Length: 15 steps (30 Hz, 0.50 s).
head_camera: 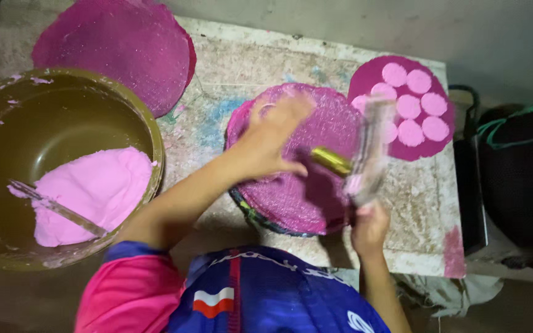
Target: The person scoops pink dough from a large basin into a handheld press mold, squeezes the tool to extrude a round dough disc onto a pink board, and places the formed discs in rows, repeating the cycle to fill the boards.
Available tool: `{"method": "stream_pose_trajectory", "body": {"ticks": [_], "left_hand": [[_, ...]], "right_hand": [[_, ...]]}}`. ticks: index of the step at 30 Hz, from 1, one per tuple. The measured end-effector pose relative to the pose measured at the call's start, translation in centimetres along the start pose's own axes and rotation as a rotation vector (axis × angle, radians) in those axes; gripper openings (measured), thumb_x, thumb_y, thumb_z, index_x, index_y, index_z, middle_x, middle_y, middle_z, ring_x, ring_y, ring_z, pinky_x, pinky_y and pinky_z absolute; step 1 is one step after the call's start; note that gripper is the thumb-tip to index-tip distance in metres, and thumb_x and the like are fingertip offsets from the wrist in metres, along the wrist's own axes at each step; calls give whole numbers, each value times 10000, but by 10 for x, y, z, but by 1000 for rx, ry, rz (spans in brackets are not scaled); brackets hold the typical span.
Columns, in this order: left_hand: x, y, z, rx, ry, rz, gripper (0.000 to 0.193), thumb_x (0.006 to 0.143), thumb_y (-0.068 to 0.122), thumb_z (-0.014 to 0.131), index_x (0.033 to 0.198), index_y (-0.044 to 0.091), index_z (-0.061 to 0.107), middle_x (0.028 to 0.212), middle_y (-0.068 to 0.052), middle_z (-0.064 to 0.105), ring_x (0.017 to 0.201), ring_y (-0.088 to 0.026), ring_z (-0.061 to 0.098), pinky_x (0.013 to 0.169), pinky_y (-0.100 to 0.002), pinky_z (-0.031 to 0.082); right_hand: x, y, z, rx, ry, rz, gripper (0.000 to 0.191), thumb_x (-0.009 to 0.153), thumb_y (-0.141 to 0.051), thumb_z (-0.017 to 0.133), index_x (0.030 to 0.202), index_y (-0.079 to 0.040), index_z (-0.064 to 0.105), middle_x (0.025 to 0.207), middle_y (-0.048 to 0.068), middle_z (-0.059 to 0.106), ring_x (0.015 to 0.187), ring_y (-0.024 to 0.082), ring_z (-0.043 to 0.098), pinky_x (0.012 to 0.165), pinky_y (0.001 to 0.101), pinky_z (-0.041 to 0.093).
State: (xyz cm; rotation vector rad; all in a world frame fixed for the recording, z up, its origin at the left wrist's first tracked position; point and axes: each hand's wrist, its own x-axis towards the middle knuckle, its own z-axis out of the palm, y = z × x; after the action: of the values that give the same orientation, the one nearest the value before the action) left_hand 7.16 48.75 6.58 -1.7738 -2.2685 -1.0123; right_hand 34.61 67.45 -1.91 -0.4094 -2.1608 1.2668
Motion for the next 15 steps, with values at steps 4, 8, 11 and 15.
{"method": "stream_pose_trajectory", "body": {"ticks": [4, 8, 11, 15], "left_hand": [[-29, 54, -32, -420, -309, 130, 896, 692, 438, 869, 1401, 98, 441, 1346, -189, 558, 1296, -364, 465, 1048, -621, 250], [-84, 78, -73, -709, -538, 35, 691, 716, 389, 814, 1270, 115, 506, 1147, -166, 615, 1092, -361, 554, 902, -565, 355], [-110, 88, -93, -702, -599, -14, 538, 734, 351, 773, 1173, 128, 555, 997, -149, 659, 939, -358, 622, 792, -524, 434], [-150, 104, -141, -505, -655, -112, 339, 758, 302, 718, 1042, 145, 621, 798, -127, 716, 736, -355, 711, 646, -468, 539]], "right_hand": [[22, -74, -5, -236, -339, -269, 592, 887, -620, 671, 875, -28, 663, 684, 116, 593, 599, 277, 606, 560, 387, 467], [69, -143, 7, -211, -743, -660, 605, 812, -641, 700, 831, -44, 602, 705, 121, 554, 637, 328, 578, 573, 422, 448], [108, -178, 47, -164, -932, -1109, 658, 815, -678, 675, 827, -25, 595, 682, 108, 515, 595, 310, 551, 512, 433, 415], [111, -220, 90, -71, -1281, -1013, 588, 906, -624, 605, 794, -50, 546, 689, 105, 504, 650, 353, 565, 539, 450, 406]]}}
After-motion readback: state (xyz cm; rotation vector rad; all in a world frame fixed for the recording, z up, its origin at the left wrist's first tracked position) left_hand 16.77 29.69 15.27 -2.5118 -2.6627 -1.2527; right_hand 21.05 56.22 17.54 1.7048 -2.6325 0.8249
